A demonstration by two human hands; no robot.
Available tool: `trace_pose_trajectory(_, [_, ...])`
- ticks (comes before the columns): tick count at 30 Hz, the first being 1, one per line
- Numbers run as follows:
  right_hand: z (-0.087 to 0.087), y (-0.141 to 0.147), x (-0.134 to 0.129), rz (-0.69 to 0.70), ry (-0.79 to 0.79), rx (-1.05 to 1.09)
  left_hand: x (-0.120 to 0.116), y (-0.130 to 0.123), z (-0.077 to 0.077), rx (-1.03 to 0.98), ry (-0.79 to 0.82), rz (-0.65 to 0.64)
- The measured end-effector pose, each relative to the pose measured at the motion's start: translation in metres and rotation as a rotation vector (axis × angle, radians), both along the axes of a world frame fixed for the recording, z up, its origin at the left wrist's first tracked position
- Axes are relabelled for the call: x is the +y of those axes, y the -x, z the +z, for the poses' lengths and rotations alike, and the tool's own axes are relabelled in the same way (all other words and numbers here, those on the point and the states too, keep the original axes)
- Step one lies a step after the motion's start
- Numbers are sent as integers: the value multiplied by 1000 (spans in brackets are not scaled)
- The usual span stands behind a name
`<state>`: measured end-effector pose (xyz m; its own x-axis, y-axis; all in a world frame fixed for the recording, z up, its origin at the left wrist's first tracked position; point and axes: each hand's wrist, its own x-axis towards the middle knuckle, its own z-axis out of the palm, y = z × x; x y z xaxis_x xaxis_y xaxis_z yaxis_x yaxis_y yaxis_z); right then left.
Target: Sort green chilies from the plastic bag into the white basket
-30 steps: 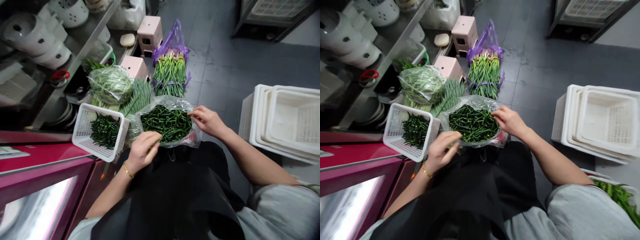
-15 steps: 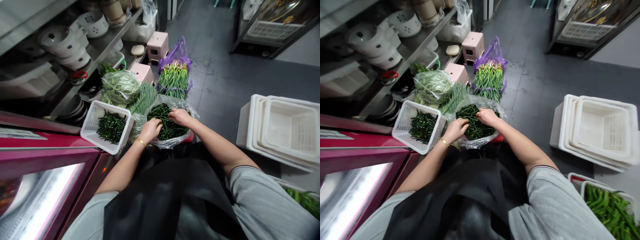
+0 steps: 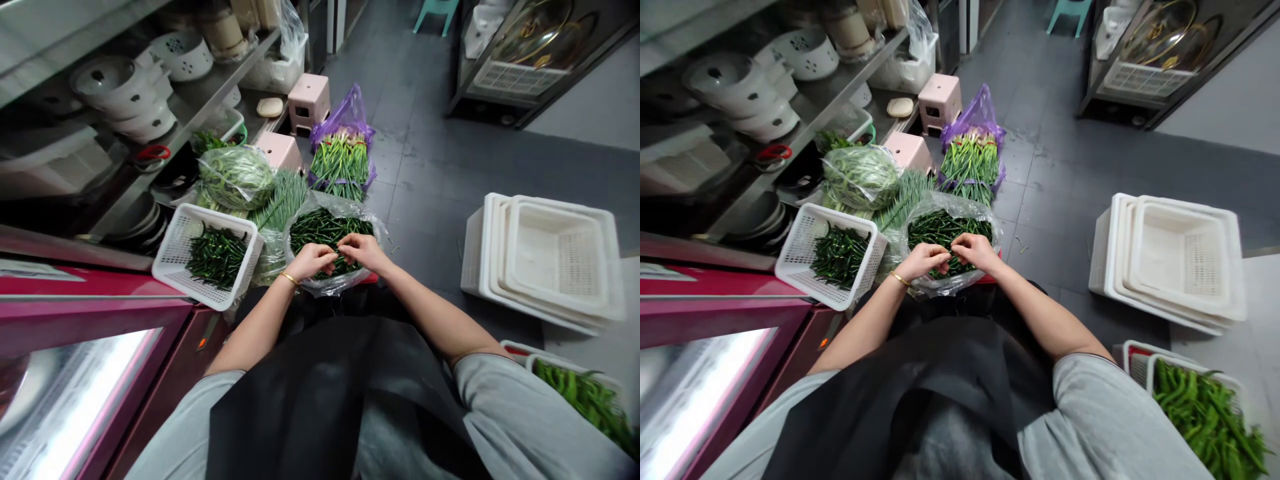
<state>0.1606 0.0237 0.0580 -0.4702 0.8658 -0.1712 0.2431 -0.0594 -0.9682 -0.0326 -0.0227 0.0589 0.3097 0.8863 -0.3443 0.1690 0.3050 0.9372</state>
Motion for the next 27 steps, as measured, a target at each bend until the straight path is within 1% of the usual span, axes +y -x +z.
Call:
trace_pose_trajectory(2, [-7,4,-8,-126,44,153,-11,-4,-6,-194,17,184])
trace_pose_trajectory(4, [-11,13,-14,-248,78,269,-16,-10,-11,-342,-38,378])
trace_pose_trajectory(5, [-13,18,-18,-275,96,297,-17,-13,-14,-374,-78,450])
trace_pose_trajectory(6, [-14,23,-23,-269,102,299,-17,-16,-18,-372,-117,504])
trace_pose_trajectory(7, [-15,28,-28,-228,83,272,-18,-19,-20,-342,-147,547])
trace_pose_trajectory(9, [-16,32,-41,-70,-42,140,-20,-20,-23,-234,-169,604])
trace_pose_trajectory(10, [-15,31,-47,19,-131,42,-23,-19,-23,-161,-163,590])
trace_pose_trajectory(11, [-14,28,-53,94,-213,-71,-28,-17,-22,-77,-154,531])
trace_pose_trajectory(12, [-12,22,-58,152,-273,-186,-35,-14,-19,16,-152,425])
trace_pose_trajectory(14, [-6,10,-66,225,-315,-360,-52,-9,-12,205,-209,155])
trace_pose_trajectory(15, [-2,4,-69,260,-310,-389,-60,-8,-8,280,-271,29])
trace_pose_trajectory(16, [2,0,-72,301,-298,-374,-67,-8,-4,332,-337,-70])
trace_pose_trajectory(17, [5,-2,-74,339,-284,-322,-72,-9,0,361,-394,-136])
trace_pose_trajectory(18, [8,-2,-76,361,-263,-253,-75,-10,4,369,-432,-179])
trace_pose_trajectory(20, [11,0,-77,348,-180,-112,-75,-13,13,341,-459,-217])
trace_pose_trajectory(23, [9,1,-68,234,-8,14,-69,-12,31,235,-471,-240])
trace_pose_trajectory(25, [7,-4,-54,104,26,3,-65,-5,45,106,-445,-265])
trace_pose_trajectory(26, [6,-9,-46,44,-12,-56,-61,0,49,26,-418,-238])
trace_pose_trajectory(27, [5,-13,-37,7,-85,-153,-57,5,51,-57,-384,-165])
